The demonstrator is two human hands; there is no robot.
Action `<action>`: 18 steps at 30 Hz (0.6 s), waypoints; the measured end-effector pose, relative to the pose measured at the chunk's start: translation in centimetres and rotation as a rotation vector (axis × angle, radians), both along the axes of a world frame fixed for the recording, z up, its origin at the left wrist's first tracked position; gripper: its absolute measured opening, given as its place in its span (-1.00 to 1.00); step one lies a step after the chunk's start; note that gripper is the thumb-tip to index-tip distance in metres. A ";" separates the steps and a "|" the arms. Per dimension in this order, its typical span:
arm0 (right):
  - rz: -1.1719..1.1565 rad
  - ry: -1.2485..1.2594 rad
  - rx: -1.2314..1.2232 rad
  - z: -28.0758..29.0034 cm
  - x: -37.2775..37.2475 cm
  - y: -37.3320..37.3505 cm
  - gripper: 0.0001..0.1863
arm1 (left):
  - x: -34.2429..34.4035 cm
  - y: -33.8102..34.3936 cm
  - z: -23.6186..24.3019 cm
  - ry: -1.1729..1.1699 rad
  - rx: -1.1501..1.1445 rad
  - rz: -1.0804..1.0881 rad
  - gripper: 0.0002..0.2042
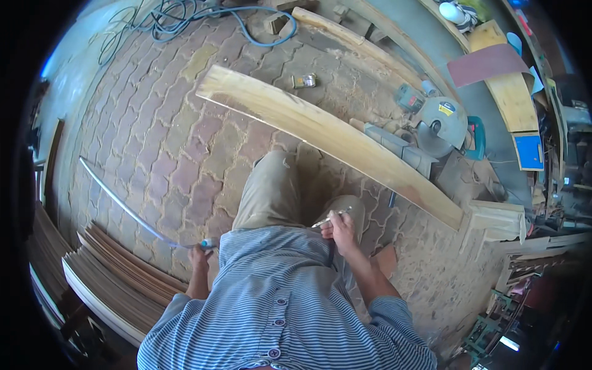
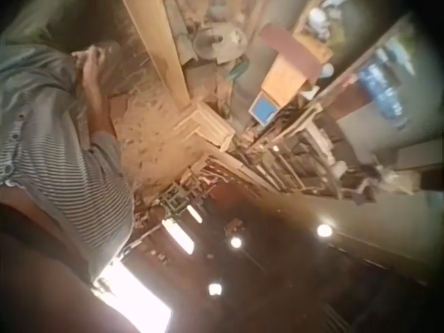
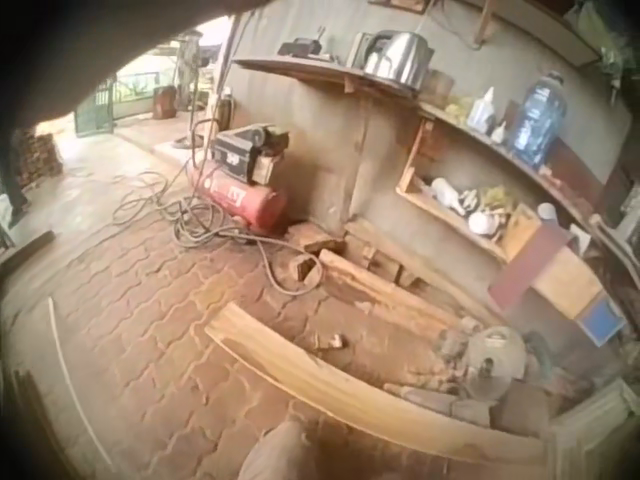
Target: Measuring, marking, and cutting wood planks using a miter saw and hand tools.
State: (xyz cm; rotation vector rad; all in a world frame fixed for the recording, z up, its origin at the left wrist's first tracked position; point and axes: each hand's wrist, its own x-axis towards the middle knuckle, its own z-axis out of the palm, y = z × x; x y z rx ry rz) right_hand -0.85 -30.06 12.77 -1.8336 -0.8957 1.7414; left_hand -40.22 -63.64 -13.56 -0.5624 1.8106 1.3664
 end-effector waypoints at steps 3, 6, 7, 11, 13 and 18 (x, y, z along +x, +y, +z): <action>-0.057 -0.127 0.109 0.1 2.3 0.1 -0.79 | -6.6 5.8 3.1 -0.173 0.412 -0.005 -0.72; -0.133 -0.113 0.268 0.0 4.2 -0.4 -0.84 | -13.8 8.5 1.0 -0.578 1.041 -0.021 -0.64; -0.204 -0.143 0.268 0.3 5.1 -1.4 -0.84 | -13.5 11.5 1.3 -0.636 1.023 -0.078 -0.64; -0.088 -0.615 0.610 4.7 6.0 -2.2 -0.81 | -12.3 22.9 2.7 -0.485 0.785 0.173 -0.54; -0.042 -0.784 0.716 7.4 6.9 -1.9 -0.78 | -11.9 26.0 0.4 -0.463 0.690 0.209 -0.56; 0.455 -1.050 0.917 12.0 10.6 -2.5 -0.70 | -12.2 27.2 -1.7 -0.607 0.475 -0.021 -0.67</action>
